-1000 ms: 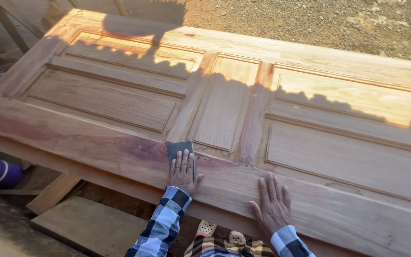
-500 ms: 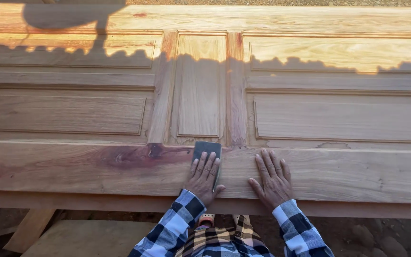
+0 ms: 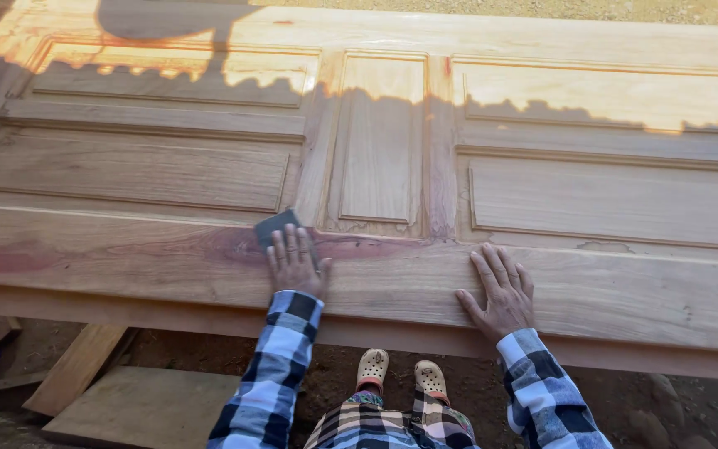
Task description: Sanding a large wooden door with a sanding block.
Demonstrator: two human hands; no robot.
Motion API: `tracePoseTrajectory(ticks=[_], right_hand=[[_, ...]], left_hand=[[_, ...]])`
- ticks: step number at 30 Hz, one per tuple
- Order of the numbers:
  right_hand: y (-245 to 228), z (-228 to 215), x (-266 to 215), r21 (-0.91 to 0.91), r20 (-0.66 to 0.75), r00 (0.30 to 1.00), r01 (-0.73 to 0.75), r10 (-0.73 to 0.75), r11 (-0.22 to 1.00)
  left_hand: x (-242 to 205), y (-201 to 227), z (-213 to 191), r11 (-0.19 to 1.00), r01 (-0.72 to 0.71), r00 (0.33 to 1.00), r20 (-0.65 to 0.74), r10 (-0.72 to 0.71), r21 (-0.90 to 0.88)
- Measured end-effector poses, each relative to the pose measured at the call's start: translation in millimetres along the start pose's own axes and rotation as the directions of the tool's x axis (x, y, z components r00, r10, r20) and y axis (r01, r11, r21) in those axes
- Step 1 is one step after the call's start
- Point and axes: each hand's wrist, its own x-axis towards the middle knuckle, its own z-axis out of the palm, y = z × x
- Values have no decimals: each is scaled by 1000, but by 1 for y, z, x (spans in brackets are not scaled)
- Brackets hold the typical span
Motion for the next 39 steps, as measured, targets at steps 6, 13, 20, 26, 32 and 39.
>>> tracePoseTrajectory(ticks=[6,13,20,26,32,39], right_hand=[[-4,1,-2,-21,-40,998,-50,49,999],[0,8,-5,-55,-49,998,-47,44,997],[1,13,-6,-80,-62,996,-67,62,995],[-2,8,-7,-59,-79,996,-50,45,997],[-1,11,-6,-71,-93,995,-39,32,997],[-1,10,-7,-54,-106,994,-41,35,998]], left_hand=[[-36,167,-67,841,-516,822,180,540,-164],[-2,44,-18,866,-445,884,45,466,-230],[1,-194,-9,995,98,995,-7,-98,-32],[-7,-180,-15,958,288,957,23,-288,11],[-64,31,-12,963,-266,963,35,268,-53],[-118,102,-67,798,-602,798,-6,602,-9]])
